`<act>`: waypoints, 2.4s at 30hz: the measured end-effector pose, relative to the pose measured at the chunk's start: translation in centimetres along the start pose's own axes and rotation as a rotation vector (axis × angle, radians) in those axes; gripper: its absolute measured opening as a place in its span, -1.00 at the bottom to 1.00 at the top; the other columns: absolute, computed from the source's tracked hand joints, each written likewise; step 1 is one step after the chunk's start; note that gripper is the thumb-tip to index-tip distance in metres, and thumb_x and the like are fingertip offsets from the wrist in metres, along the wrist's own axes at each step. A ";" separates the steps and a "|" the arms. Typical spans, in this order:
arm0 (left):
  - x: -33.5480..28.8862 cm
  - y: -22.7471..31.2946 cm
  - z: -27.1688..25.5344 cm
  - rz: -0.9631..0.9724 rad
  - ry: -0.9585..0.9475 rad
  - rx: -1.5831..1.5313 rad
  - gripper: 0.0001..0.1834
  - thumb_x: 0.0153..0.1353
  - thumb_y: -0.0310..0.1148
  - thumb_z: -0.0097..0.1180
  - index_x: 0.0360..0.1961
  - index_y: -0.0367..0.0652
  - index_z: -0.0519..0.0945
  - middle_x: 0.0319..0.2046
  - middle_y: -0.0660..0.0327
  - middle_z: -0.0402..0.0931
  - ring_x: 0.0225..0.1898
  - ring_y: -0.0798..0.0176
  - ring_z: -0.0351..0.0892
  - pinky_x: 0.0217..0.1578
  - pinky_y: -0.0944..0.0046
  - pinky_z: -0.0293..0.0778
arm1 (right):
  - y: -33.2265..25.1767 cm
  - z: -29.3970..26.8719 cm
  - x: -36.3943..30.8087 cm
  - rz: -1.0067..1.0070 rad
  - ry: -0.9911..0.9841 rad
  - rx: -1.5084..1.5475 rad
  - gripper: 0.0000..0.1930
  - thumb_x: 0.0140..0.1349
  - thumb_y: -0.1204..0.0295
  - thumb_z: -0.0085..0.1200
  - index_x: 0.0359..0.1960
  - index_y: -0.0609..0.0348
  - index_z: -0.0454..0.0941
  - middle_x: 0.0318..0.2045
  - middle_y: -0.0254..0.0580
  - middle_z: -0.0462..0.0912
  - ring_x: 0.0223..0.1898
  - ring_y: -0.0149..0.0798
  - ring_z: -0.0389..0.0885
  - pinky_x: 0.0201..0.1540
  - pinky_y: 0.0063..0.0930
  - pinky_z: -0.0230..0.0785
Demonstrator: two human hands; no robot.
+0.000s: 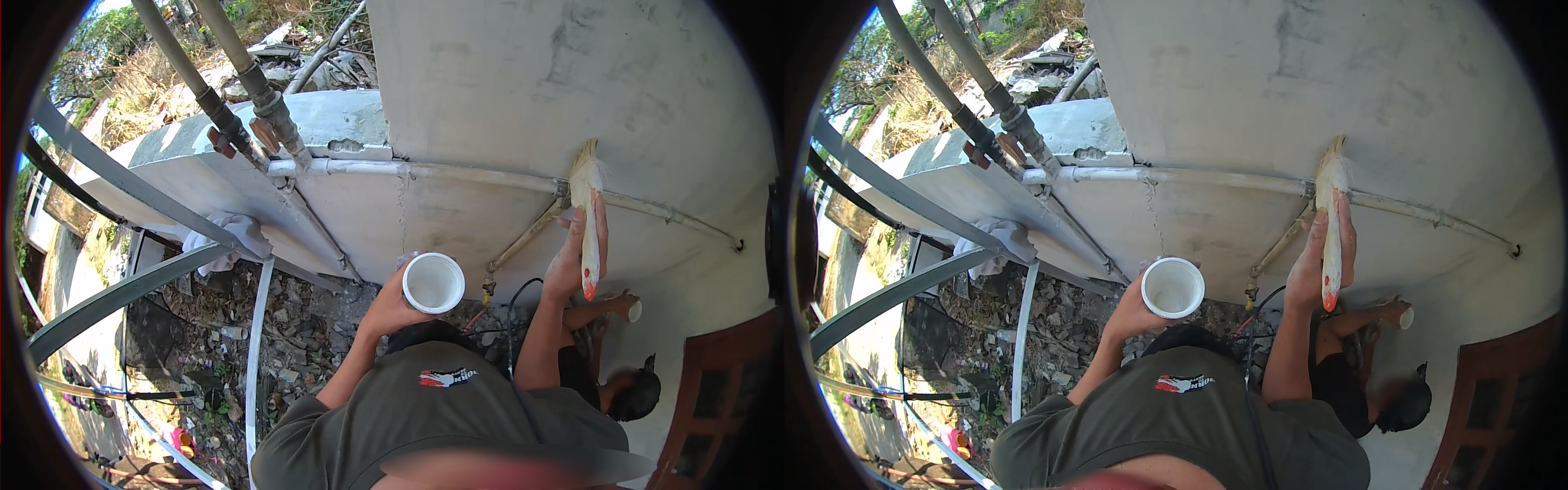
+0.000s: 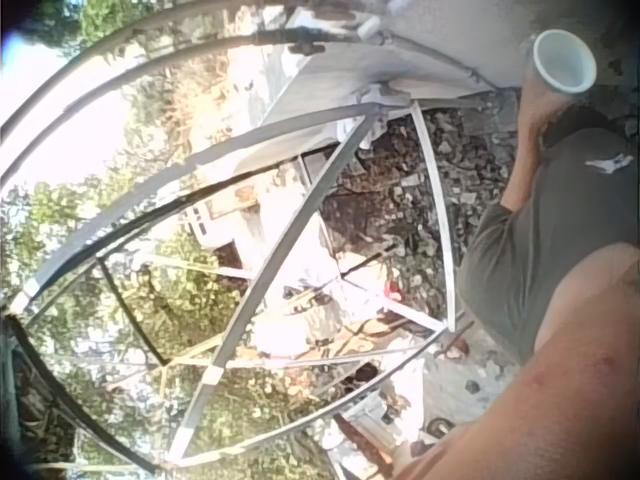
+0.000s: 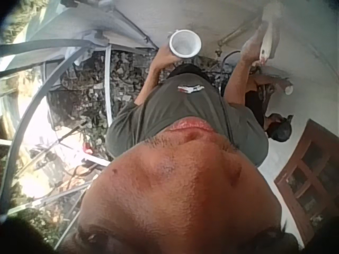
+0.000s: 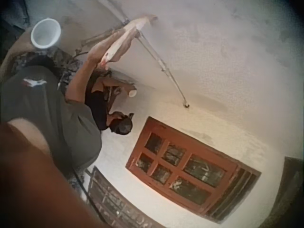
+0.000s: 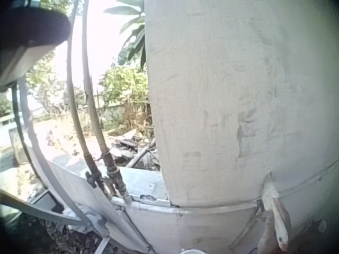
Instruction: Apply white paint to a wall and conduit using a brush.
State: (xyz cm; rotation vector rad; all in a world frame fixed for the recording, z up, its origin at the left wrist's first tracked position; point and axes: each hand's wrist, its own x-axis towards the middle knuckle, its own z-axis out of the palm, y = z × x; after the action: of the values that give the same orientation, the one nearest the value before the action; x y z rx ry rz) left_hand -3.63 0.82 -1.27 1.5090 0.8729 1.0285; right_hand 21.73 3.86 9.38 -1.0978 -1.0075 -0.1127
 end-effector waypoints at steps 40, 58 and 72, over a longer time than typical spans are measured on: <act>0.2 -0.1 -0.2 0.008 -0.016 -0.024 -0.16 -0.25 -0.54 0.54 0.17 -0.22 0.46 0.11 0.21 0.54 0.14 0.27 0.51 0.21 0.18 0.35 | 2.2 -2.5 2.4 0.028 -0.061 -0.015 -0.66 0.38 0.50 0.09 0.11 0.46 0.50 0.07 0.04 0.60 -0.05 -0.18 0.65 -0.12 -0.37 0.63; 0.0 0.0 -0.7 0.005 -0.032 -0.071 -0.17 -0.24 -0.55 0.51 0.17 -0.23 0.46 0.14 0.18 0.53 0.15 0.27 0.50 0.22 0.18 0.34 | 3.7 -2.6 1.8 -0.157 0.080 -0.169 -0.71 0.40 0.51 0.04 0.09 0.43 0.50 0.09 0.09 0.56 -0.05 -0.15 0.64 -0.17 -0.34 0.67; 0.1 0.3 -0.9 -0.005 -0.037 -0.039 -0.11 -0.23 -0.45 0.54 0.22 -0.23 0.41 0.13 0.17 0.51 0.17 0.24 0.47 0.23 0.17 0.32 | 1.0 0.6 -0.8 -0.174 -0.084 -0.105 -0.68 0.38 0.55 0.07 0.12 0.41 0.50 0.07 0.06 0.59 0.02 -0.17 0.61 -0.14 -0.42 0.64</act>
State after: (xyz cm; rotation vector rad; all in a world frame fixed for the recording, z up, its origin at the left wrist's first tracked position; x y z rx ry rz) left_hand -4.41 1.21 -0.86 1.4879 0.8250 1.0054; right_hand 21.44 4.51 8.21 -1.1164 -1.1828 -0.2648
